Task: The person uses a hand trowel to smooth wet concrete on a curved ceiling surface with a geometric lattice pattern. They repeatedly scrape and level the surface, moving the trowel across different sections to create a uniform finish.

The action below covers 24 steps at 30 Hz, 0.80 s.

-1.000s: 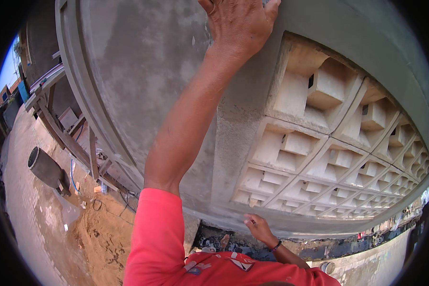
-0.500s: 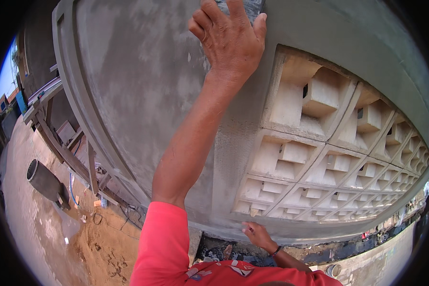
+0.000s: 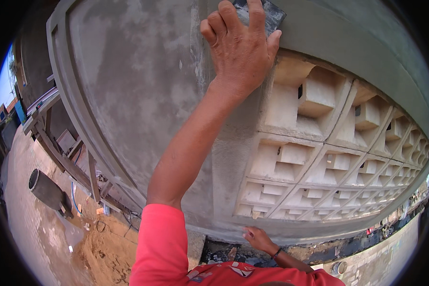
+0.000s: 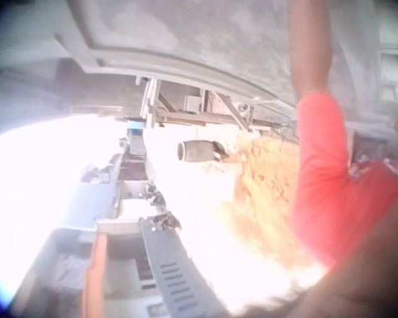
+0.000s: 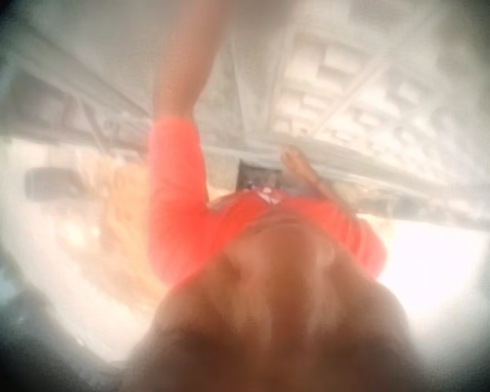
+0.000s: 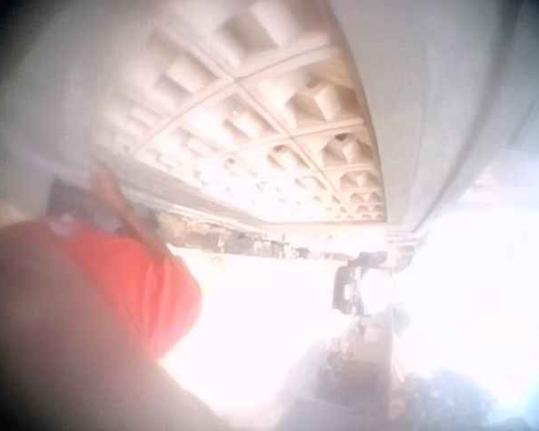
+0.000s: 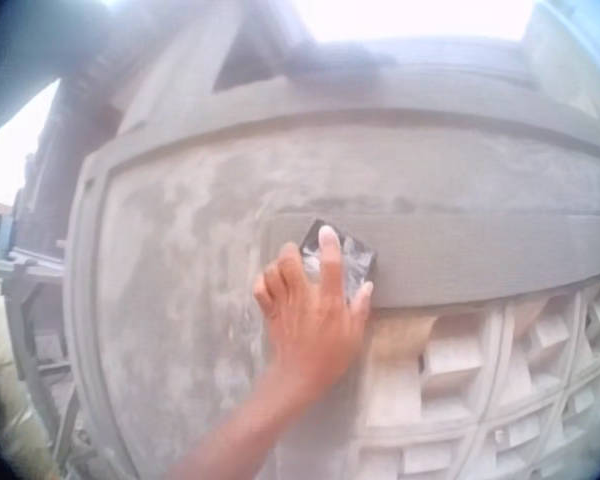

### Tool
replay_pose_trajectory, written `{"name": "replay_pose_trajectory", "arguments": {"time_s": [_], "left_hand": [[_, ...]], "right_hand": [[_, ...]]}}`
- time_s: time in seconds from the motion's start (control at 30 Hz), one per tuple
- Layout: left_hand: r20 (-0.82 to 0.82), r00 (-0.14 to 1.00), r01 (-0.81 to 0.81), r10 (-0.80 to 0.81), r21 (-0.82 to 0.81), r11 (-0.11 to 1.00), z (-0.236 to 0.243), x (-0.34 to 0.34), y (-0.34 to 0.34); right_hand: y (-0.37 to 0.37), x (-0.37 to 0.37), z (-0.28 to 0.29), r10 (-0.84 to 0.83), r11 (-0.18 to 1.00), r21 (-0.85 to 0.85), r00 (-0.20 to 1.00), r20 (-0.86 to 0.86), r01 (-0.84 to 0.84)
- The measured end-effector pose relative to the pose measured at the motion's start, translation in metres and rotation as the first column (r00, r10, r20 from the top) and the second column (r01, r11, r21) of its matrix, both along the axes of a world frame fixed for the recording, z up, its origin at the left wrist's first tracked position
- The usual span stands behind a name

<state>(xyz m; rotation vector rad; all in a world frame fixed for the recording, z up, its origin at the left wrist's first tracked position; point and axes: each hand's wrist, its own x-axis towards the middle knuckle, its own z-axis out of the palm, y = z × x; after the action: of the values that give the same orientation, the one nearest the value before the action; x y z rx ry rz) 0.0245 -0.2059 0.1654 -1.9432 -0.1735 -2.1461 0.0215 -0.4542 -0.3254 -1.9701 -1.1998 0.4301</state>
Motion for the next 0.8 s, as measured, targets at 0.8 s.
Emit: {"name": "replay_pose_trajectory", "arguments": {"time_s": [0.8], "left_hand": [[-0.125, 0.989, -0.043, 0.077, 0.258, 0.965, -0.015, -0.016, 0.023]], "right_hand": [[-0.021, 0.003, -0.018, -0.046, 0.999, -0.001, 0.998, -0.046, 0.046]]}}
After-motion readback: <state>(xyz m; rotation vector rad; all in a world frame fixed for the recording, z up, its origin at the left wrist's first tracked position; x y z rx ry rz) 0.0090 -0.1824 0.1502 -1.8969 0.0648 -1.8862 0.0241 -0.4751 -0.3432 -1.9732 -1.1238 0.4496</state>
